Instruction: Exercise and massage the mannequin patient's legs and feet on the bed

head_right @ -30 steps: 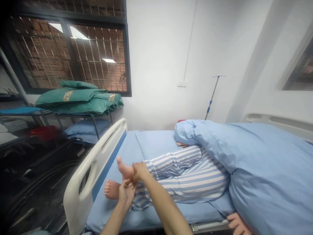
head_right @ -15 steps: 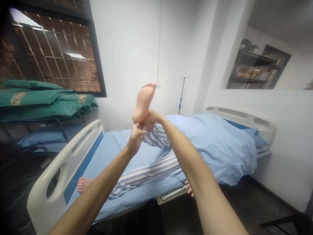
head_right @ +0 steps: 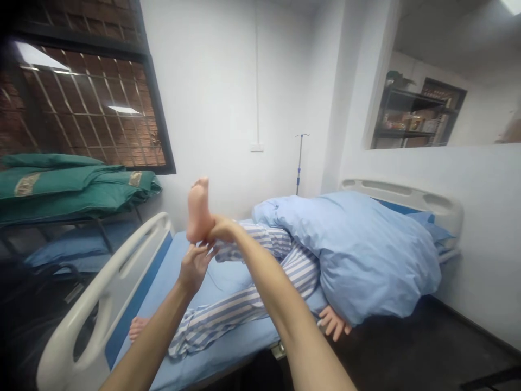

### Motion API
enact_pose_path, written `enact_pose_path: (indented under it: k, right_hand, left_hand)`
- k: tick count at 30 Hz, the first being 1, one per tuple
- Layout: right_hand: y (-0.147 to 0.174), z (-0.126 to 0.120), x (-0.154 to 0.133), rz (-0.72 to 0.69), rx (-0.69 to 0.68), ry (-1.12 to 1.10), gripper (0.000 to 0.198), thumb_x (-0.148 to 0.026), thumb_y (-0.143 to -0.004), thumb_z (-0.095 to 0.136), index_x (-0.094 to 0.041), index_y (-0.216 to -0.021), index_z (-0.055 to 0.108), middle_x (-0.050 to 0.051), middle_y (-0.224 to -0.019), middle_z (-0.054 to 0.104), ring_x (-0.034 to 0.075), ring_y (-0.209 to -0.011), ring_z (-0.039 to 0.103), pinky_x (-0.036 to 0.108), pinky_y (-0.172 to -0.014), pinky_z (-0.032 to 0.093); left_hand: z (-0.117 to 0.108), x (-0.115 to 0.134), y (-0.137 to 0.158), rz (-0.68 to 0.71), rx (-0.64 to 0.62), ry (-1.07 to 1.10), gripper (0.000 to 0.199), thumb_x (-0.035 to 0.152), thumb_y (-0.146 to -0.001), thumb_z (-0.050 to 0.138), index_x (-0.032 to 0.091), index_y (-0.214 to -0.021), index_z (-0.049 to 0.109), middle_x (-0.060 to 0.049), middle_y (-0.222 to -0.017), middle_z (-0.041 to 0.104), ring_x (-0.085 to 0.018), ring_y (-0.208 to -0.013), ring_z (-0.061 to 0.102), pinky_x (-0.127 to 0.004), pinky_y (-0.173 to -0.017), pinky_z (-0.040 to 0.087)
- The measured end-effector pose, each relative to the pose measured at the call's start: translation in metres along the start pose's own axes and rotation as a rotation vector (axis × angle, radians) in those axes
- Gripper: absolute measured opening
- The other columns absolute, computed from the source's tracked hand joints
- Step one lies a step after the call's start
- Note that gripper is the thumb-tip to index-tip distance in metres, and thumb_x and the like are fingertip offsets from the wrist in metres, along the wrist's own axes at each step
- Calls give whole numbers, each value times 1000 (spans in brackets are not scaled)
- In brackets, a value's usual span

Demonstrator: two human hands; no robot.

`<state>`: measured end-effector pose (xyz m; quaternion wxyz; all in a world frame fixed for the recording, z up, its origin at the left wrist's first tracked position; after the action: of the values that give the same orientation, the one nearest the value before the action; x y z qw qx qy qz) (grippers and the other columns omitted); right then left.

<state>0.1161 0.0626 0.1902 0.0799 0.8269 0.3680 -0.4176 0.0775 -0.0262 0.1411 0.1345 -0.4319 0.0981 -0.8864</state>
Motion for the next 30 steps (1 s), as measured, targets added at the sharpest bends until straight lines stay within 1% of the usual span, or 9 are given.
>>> enact_pose_path:
  k: [5, 8, 11, 13, 15, 19, 22, 25, 30]
  right_hand:
    - [-34, 116, 42, 68, -32, 572, 55, -34, -41, 73, -18, -91, 56, 6, -88, 65, 26, -84, 60, 37, -75, 44]
    - [-37, 188, 80, 89, -67, 735, 62, -37, -42, 73, -16, -97, 53, 11, -96, 62, 27, -94, 56, 40, -84, 38]
    - [-28, 246, 114, 48, -77, 795, 61, -34, -45, 70, -14, -99, 52, 14, -99, 59, 26, -97, 53, 42, -90, 31]
    - [-21, 265, 130, 21, -51, 810, 56, -32, -49, 68, -14, -99, 51, 12, -97, 59, 24, -96, 52, 42, -92, 28]
    - [-17, 273, 137, 7, -42, 817, 54, -31, -50, 67, -14, -98, 51, 11, -97, 59, 23, -94, 52, 41, -93, 26]
    - [-20, 262, 127, 3, -59, 831, 55, -31, -48, 68, -14, -97, 51, 11, -96, 60, 23, -93, 53, 40, -91, 29]
    - [-24, 230, 101, 12, -72, 819, 55, -33, -47, 68, -15, -96, 51, 10, -96, 61, 24, -93, 54, 39, -87, 33]
    - [-21, 178, 68, 32, -85, 766, 55, -35, -47, 68, -18, -96, 52, 8, -94, 63, 26, -90, 57, 37, -80, 39]
    - [6, 67, 7, -64, -76, 422, 41, -30, -51, 66, -19, -90, 57, -1, -78, 64, 19, -74, 59, 25, -61, 43]
  left_hand:
    - [-138, -49, 25, -184, 307, 181, 9, 14, -60, 55, 16, -69, 54, -3, -80, 61, -21, -88, 57, -40, -82, 45]
    - [-205, -95, 53, -341, 462, 326, 6, 14, -63, 51, 17, -67, 54, -4, -76, 63, -20, -82, 59, -40, -77, 48]
    - [-247, -137, 79, -461, 546, 449, 7, 16, -65, 48, 18, -66, 55, -3, -71, 62, -18, -72, 60, -38, -72, 49]
    - [-263, -154, 90, -484, 585, 495, 8, 17, -66, 47, 18, -65, 54, -3, -69, 61, -17, -70, 60, -38, -71, 49]
    - [-271, -163, 94, -489, 599, 522, 9, 16, -66, 46, 18, -66, 55, -3, -69, 61, -17, -71, 60, -38, -72, 49]
    - [-263, -154, 88, -479, 562, 505, 9, 15, -67, 46, 17, -66, 55, -4, -72, 61, -17, -70, 60, -35, -69, 49]
    - [-232, -127, 76, -416, 483, 471, 11, 13, -66, 47, 17, -65, 57, -5, -74, 62, -19, -78, 60, -38, -74, 49]
    - [-176, -87, 61, -284, 345, 453, 15, 14, -65, 47, 17, -72, 60, -5, -82, 63, -23, -94, 58, -44, -87, 43]
    - [-44, -25, 40, -99, -1, 366, 32, 17, -67, 48, 22, -96, 57, -5, -105, 59, -26, -109, 50, -47, -97, 34]
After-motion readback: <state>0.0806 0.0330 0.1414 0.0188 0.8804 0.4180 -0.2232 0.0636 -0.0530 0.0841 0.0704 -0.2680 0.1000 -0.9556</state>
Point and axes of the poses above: each hand's wrist, its own y-axis away from the middle knuckle, its own z-axis out of the palm, x = y × z, the point moved 9 cm from there along -y, towards the middle knuckle
